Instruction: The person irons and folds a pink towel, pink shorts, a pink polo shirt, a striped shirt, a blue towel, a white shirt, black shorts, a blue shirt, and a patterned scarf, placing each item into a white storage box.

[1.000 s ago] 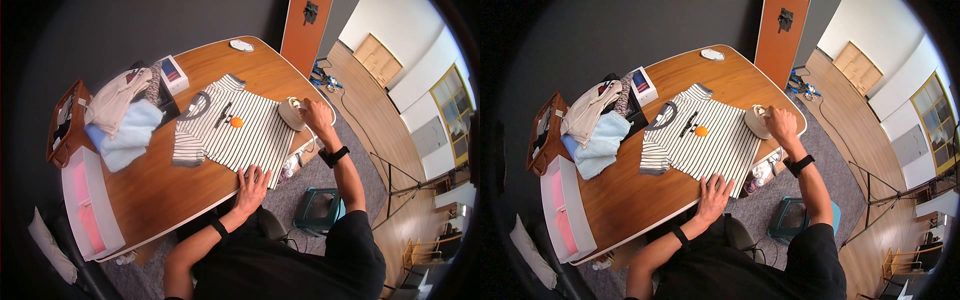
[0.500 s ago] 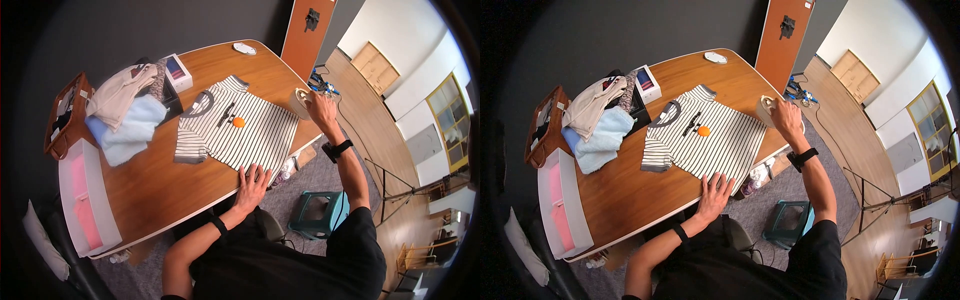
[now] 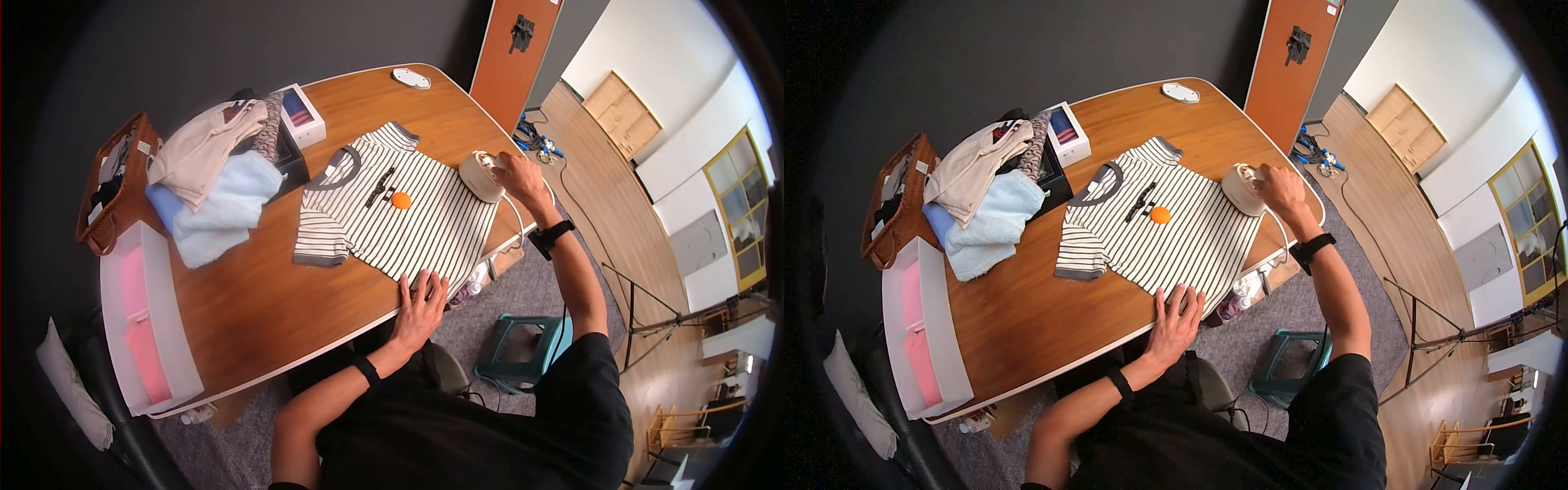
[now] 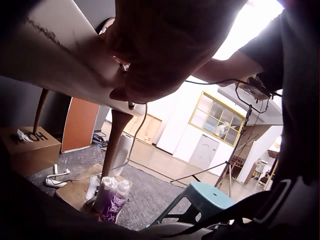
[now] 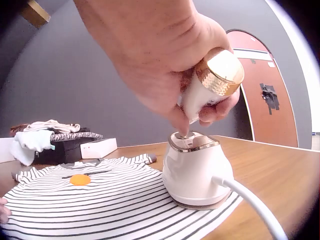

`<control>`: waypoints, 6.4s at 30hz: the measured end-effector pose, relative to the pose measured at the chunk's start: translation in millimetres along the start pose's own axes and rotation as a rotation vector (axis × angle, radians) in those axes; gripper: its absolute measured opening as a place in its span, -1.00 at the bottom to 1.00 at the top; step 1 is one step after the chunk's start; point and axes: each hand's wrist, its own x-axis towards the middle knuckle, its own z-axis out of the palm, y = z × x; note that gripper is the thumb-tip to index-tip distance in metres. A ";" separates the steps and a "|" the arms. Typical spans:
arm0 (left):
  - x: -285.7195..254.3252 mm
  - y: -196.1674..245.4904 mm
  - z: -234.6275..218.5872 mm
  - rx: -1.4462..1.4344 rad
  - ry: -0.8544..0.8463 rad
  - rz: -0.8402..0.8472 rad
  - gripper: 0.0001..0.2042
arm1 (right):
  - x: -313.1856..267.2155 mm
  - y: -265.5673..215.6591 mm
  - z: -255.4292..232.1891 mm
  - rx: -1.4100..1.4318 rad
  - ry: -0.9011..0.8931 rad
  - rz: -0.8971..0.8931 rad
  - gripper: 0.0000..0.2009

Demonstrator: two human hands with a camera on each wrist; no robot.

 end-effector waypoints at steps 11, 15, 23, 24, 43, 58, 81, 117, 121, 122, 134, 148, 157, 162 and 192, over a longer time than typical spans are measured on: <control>1.5 -4.3 -2.7 -0.172 0.011 0.001 -0.44 | -46.4 48.9 -18.6 -0.121 0.059 0.117 -0.73; 0.0 -21.6 -18.8 -0.285 0.048 0.005 -0.46 | -65.7 -3.8 -46.0 -0.010 0.184 -0.026 -0.73; -25.2 -45.6 -29.2 -0.320 0.008 -0.111 -0.54 | -115.9 -119.2 -64.7 0.193 -0.056 -0.357 -0.61; -27.7 -47.1 -29.6 -0.325 -0.001 -0.121 -0.53 | -118.3 -127.3 -63.8 0.191 -0.084 -0.381 -0.61; -34.0 -51.0 -25.2 -0.259 -0.106 -0.104 -0.39 | -109.1 -54.0 -49.2 0.137 -0.093 -0.015 -0.67; -25.5 -52.9 -27.2 -0.448 -0.026 -0.086 -0.49 | -124.2 -43.1 -48.2 0.088 -0.082 0.097 -0.58; -36.1 -67.5 -34.8 -0.336 -0.206 -0.105 -0.14 | -101.6 -148.7 -75.4 0.185 -0.088 -0.292 -0.60; -64.1 -122.8 -130.9 -0.618 -0.112 -0.061 -0.48 | -60.6 -100.4 -94.4 0.120 -0.209 -0.168 -0.58; -36.0 -143.2 -105.3 -0.437 -0.069 -0.156 -0.45 | -39.9 -133.3 -66.4 0.169 -0.271 -0.252 -0.59; -32.7 -145.0 -90.8 -0.347 -0.074 -0.185 -0.42 | -36.4 -138.4 -59.3 0.172 -0.282 -0.265 -0.60; -34.1 -170.7 -28.7 -0.203 -0.461 -0.330 -0.15 | -68.3 -87.8 -12.7 0.165 0.007 -0.189 -0.72; 47.1 -237.1 0.3 -0.209 -0.552 -0.129 -0.13 | -75.4 -18.7 -58.8 -0.108 -0.034 -0.095 -0.74; 35.6 -218.0 -2.5 -0.241 -0.474 -0.221 -0.17 | 33.3 -55.4 -56.8 -0.021 -0.025 -0.046 -0.70; 23.6 -220.8 -1.9 -0.260 -0.469 -0.216 -0.19 | 60.8 -64.9 0.0 -0.050 -0.111 0.017 -0.64; 25.0 -222.6 1.9 -0.244 -0.475 -0.194 -0.17 | 81.7 -82.5 22.5 0.068 -0.062 0.051 -0.68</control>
